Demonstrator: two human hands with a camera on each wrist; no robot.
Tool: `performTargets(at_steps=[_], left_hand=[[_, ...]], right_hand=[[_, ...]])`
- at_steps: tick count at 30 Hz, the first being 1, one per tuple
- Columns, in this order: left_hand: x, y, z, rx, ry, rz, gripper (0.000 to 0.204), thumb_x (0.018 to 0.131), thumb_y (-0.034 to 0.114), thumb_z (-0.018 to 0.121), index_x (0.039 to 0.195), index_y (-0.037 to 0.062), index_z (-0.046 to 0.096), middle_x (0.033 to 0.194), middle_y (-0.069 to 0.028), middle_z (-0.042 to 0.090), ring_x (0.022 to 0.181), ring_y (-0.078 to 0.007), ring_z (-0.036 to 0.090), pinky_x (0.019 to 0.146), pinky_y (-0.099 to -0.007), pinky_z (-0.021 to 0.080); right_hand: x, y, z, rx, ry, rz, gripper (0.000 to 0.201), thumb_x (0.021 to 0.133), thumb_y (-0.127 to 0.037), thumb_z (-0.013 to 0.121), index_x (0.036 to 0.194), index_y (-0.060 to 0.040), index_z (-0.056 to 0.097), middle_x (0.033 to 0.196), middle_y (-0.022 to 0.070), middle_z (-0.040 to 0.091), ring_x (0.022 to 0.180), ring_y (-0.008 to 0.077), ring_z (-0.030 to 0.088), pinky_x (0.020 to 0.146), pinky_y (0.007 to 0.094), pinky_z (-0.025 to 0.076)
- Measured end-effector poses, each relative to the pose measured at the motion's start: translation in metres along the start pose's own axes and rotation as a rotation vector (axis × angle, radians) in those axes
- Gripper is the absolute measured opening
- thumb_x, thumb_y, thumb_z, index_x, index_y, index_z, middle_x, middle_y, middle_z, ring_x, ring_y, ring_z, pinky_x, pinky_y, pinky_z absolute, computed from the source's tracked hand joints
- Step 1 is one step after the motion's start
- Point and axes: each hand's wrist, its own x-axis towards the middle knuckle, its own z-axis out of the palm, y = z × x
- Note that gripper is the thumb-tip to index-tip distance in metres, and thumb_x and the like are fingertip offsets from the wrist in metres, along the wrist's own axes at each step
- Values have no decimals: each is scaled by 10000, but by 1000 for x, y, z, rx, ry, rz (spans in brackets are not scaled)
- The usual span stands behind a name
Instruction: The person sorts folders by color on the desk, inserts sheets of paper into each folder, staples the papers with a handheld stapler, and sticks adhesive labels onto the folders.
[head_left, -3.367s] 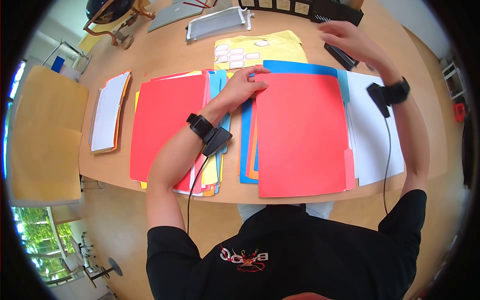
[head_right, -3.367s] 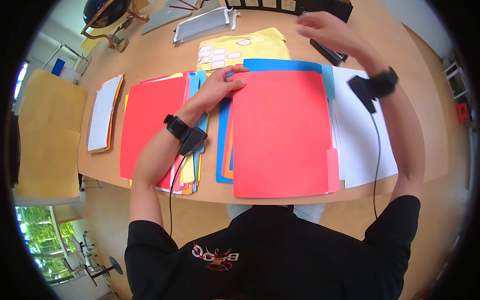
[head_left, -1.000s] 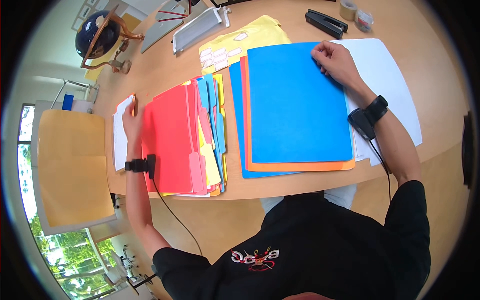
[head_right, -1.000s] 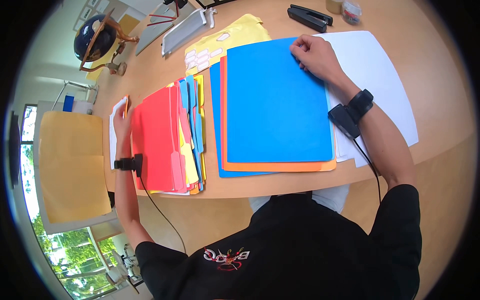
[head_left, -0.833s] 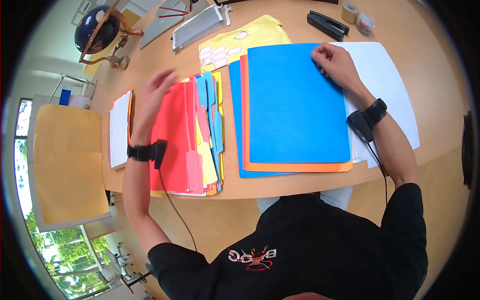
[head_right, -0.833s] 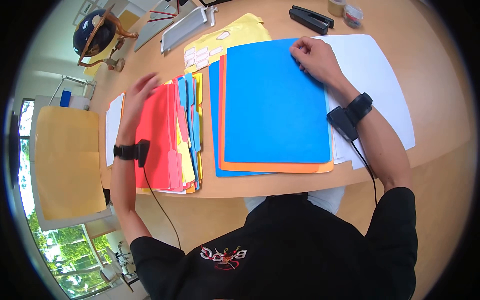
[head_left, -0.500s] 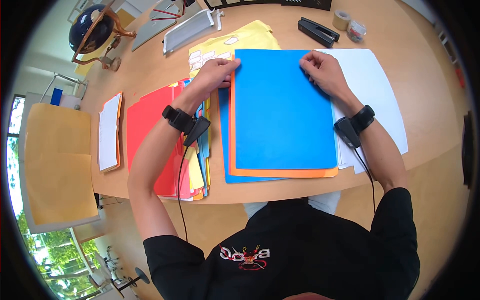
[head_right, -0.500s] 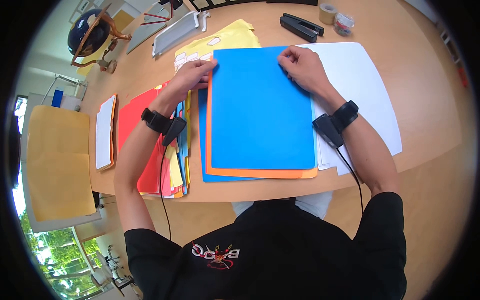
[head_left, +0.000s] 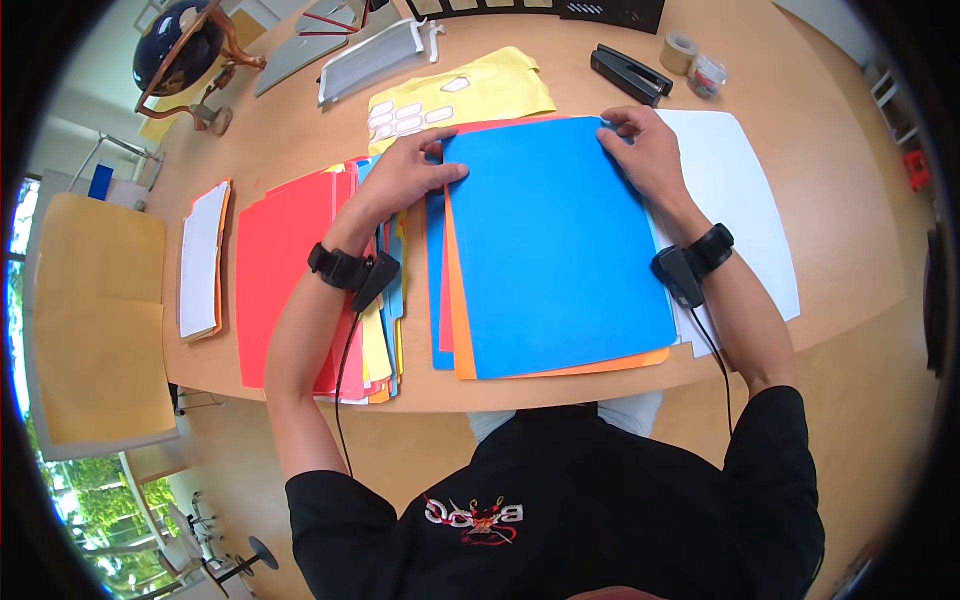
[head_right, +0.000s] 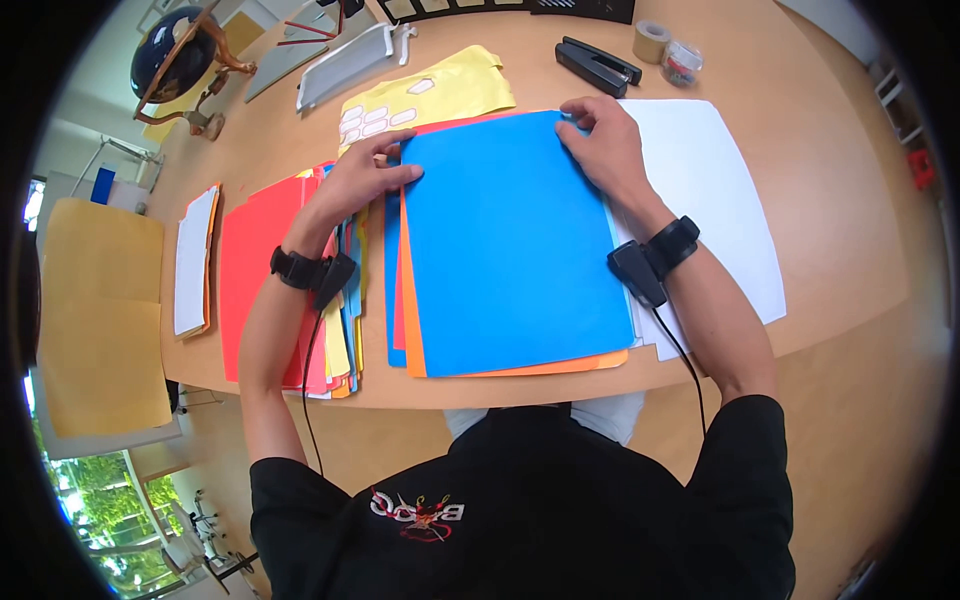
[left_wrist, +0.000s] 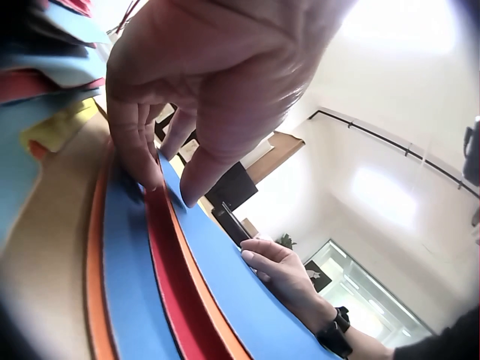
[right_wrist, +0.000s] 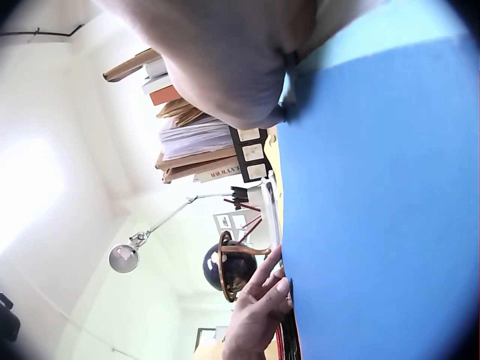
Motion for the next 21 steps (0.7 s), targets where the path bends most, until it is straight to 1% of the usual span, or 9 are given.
performTargets(at_steps=[2,3,5,9,12,14,18,20,21], left_hand=[[-4,5,6,153,118,52,655,812,243,787,1380,16,554,998,-134,659,855,-216,645,776,-339,530],[-4,3,7,148,118,57,655,812,243,787,1380,16,554,998,-134,659,855,-216,645,776,-339,530],[-6,-1,12,463,301,260,586,815,259,777,1331,45,600,1070,-173,665,916,-268,653,811,-371,533],[-15,17,14,495,365,297,488,834,277,761,1261,76,640,1134,-165,674,946,-267,666,824,-375,535],[-11,22,11,300,247,287,408,848,285,752,1187,80,656,1142,-143,685,930,-257,668,806,-369,536],[-5,21,8,220,197,177,382,883,283,737,1179,60,650,1097,-54,679,866,-132,615,760,-294,517],[2,12,6,262,149,147,299,934,267,685,1131,47,640,980,-11,664,832,-92,592,735,-260,493],[11,-1,5,-47,59,192,222,986,275,620,1073,70,627,883,49,610,782,-41,542,686,-215,441],[14,-8,4,-51,60,193,222,986,275,620,1073,70,627,883,49,610,782,-41,542,686,-215,441]], right_hand=[[1,-2,-1,-13,-7,4,311,838,-206,723,1088,-23,705,1028,129,664,901,227,644,825,340,532],[1,-2,-1,-13,-7,12,314,834,-202,730,1091,-24,704,1034,128,665,914,229,647,833,342,532],[1,-2,-1,-20,-12,20,317,831,-197,738,1095,-25,703,1039,128,667,927,231,650,840,343,532],[1,-5,-1,3,-16,26,324,825,-190,751,1101,-29,701,1054,131,669,945,235,654,856,344,530],[0,-6,-2,-14,-15,25,307,843,-193,739,1099,-29,699,1053,132,668,947,235,654,859,345,529],[1,-7,-1,-29,-13,12,289,864,-196,723,1098,-29,698,1050,133,666,948,236,654,859,345,527],[4,5,6,85,67,31,239,947,-214,635,1070,-20,702,1043,142,659,931,241,653,845,342,521],[5,5,6,108,105,1,245,972,-222,605,1056,-14,703,1043,146,654,923,239,653,842,342,518],[6,5,7,163,154,39,256,980,-235,600,1054,-11,699,1000,126,660,896,205,646,819,327,514]])
